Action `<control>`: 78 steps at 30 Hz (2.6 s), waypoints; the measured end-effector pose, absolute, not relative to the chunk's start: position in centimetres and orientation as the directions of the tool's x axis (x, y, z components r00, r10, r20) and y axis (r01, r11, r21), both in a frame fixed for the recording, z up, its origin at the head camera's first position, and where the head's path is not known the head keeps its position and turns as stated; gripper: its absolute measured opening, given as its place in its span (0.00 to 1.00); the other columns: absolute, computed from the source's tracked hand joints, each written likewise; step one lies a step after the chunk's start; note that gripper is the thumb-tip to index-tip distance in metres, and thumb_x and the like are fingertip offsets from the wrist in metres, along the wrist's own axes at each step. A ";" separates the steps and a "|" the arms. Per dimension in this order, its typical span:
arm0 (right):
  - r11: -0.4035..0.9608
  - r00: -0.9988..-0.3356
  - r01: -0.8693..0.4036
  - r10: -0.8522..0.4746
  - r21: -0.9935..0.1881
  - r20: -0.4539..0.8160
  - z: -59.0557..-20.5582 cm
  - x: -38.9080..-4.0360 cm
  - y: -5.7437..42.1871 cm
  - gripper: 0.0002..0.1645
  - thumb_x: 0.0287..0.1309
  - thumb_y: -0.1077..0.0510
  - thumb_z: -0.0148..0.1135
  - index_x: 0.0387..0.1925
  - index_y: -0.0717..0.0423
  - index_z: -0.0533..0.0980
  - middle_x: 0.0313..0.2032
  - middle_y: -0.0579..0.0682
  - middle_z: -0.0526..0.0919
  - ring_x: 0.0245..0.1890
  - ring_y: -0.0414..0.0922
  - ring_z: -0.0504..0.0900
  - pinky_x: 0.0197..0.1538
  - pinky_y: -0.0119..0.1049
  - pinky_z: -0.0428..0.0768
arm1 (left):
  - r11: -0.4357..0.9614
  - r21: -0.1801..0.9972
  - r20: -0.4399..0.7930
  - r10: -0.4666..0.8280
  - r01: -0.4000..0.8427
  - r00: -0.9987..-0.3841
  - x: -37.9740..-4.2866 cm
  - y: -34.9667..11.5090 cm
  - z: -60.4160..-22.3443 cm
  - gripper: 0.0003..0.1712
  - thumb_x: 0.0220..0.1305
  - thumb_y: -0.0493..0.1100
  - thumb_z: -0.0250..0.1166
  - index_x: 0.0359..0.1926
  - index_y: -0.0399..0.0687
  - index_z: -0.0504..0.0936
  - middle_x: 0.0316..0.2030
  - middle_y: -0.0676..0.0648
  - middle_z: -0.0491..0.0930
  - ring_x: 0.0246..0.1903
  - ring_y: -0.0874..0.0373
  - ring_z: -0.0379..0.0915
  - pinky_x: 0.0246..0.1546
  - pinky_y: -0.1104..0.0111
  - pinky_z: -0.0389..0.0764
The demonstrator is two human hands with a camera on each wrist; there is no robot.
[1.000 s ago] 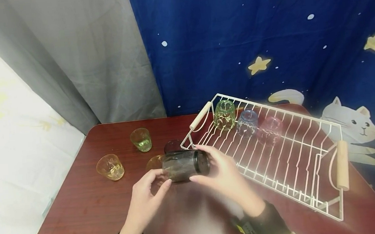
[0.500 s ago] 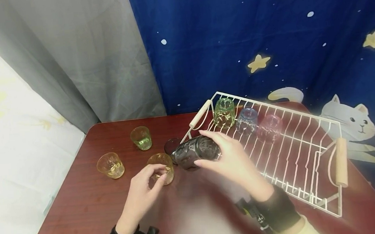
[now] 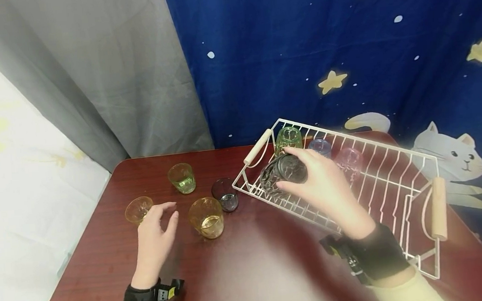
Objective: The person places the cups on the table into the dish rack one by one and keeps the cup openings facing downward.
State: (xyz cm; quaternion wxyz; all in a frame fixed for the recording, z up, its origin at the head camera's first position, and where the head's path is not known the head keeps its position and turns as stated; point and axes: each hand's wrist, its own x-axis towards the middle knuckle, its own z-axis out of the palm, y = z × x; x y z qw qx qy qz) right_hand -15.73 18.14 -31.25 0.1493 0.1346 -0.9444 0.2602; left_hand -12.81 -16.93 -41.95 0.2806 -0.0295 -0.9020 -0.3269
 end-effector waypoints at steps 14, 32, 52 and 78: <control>0.893 -0.955 -0.171 -0.047 -0.417 0.292 -30.5 -16.8 22.7 0.46 0.46 0.42 0.73 0.67 0.48 0.68 0.62 0.67 0.73 0.58 0.68 0.72 0.50 0.63 0.72 | 0.856 0.495 0.585 -0.201 0.149 -0.786 -13.7 -20.9 -44.2 0.10 0.63 0.35 0.61 0.45 0.41 0.82 0.41 0.41 0.82 0.39 0.46 0.76 0.35 0.57 0.74; 0.870 -0.948 0.076 0.215 -0.487 0.236 -29.6 -17.4 28.1 0.50 0.54 0.38 0.66 0.72 0.54 0.59 0.61 0.75 0.68 0.56 0.74 0.66 0.49 0.65 0.67 | 0.889 0.458 0.452 -0.246 -0.014 -0.857 -14.2 -22.7 -44.5 0.18 0.64 0.37 0.60 0.54 0.38 0.76 0.46 0.35 0.80 0.48 0.39 0.75 0.44 0.46 0.77; 0.796 -0.893 0.354 0.444 -0.491 0.077 -31.3 -18.5 33.3 0.50 0.61 0.42 0.58 0.74 0.62 0.50 0.69 0.75 0.54 0.63 0.74 0.63 0.56 0.67 0.67 | 0.914 0.404 0.419 -0.226 -0.043 -0.879 -14.6 -23.5 -45.6 0.11 0.64 0.35 0.61 0.46 0.38 0.80 0.41 0.37 0.82 0.46 0.40 0.75 0.39 0.45 0.79; 0.839 -0.930 0.367 0.348 -0.401 -0.120 -34.5 -19.6 35.1 0.56 0.53 0.40 0.66 0.72 0.63 0.51 0.62 0.79 0.59 0.58 0.76 0.59 0.46 0.70 0.69 | 0.929 0.362 0.443 -0.244 -0.077 -0.863 -15.0 -23.5 -46.5 0.09 0.59 0.32 0.63 0.42 0.39 0.82 0.38 0.38 0.83 0.45 0.41 0.75 0.37 0.44 0.79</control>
